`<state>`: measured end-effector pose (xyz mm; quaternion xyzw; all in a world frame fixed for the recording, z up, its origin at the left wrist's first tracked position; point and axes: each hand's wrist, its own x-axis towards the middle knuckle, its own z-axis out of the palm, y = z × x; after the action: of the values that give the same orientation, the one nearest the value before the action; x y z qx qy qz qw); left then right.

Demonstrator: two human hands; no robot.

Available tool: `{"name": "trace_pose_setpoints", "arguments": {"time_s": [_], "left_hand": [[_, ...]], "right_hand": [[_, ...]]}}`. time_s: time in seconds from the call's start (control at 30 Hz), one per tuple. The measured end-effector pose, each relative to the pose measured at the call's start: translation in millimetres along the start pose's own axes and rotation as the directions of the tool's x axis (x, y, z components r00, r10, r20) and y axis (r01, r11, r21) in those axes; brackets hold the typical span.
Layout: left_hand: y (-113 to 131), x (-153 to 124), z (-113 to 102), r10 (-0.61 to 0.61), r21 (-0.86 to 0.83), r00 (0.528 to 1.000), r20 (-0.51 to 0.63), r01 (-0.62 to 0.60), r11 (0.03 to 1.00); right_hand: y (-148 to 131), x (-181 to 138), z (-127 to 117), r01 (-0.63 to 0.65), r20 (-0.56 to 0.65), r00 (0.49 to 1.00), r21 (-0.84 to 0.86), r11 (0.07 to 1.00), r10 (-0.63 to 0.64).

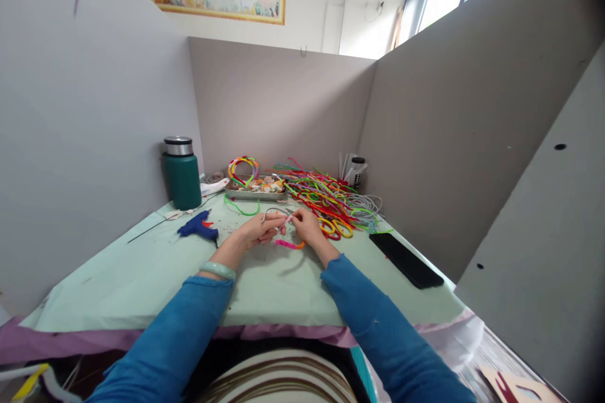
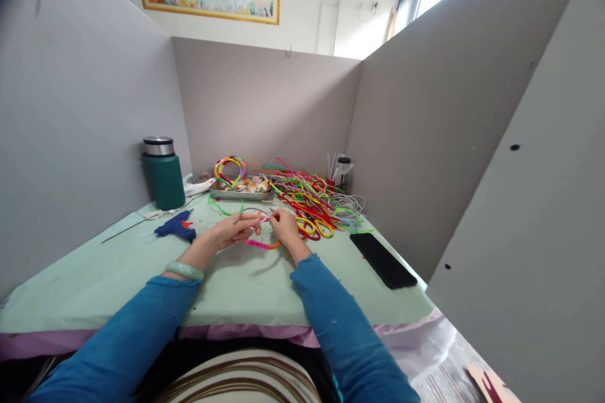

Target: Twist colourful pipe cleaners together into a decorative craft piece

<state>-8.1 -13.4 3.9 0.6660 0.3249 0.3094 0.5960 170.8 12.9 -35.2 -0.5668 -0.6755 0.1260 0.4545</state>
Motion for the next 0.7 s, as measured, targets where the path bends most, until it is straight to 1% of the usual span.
{"name": "trace_pose_setpoints", "arguments": {"time_s": [0.1, 0.3, 0.53, 0.7], "left_hand": [[1.0, -1.0, 0.8, -0.017, -0.005, 1.0, 0.015, 0.017, 1.0], [0.3, 1.3, 1.0, 0.03, -0.028, 0.999, -0.041, -0.032, 0.999], [-1.4, 3.7, 0.3, 0.04, -0.094, 0.996, -0.083, -0.047, 0.994], [-1.0, 3.4, 2.4, 0.015, -0.099, 0.998, -0.06, -0.021, 0.995]], "right_hand": [[-0.1, -0.2, 1.3, 0.005, 0.005, 1.0, -0.014, 1.0, -0.005], [-0.9, -1.6, 4.0, 0.037, 0.003, 0.999, -0.016, 0.999, -0.037], [-2.3, -5.0, 4.8, 0.095, 0.0, 0.995, 0.01, 0.995, -0.095], [-4.7, -7.1, 4.9, 0.105, 0.027, 0.994, 0.01, 0.994, -0.105]]}}
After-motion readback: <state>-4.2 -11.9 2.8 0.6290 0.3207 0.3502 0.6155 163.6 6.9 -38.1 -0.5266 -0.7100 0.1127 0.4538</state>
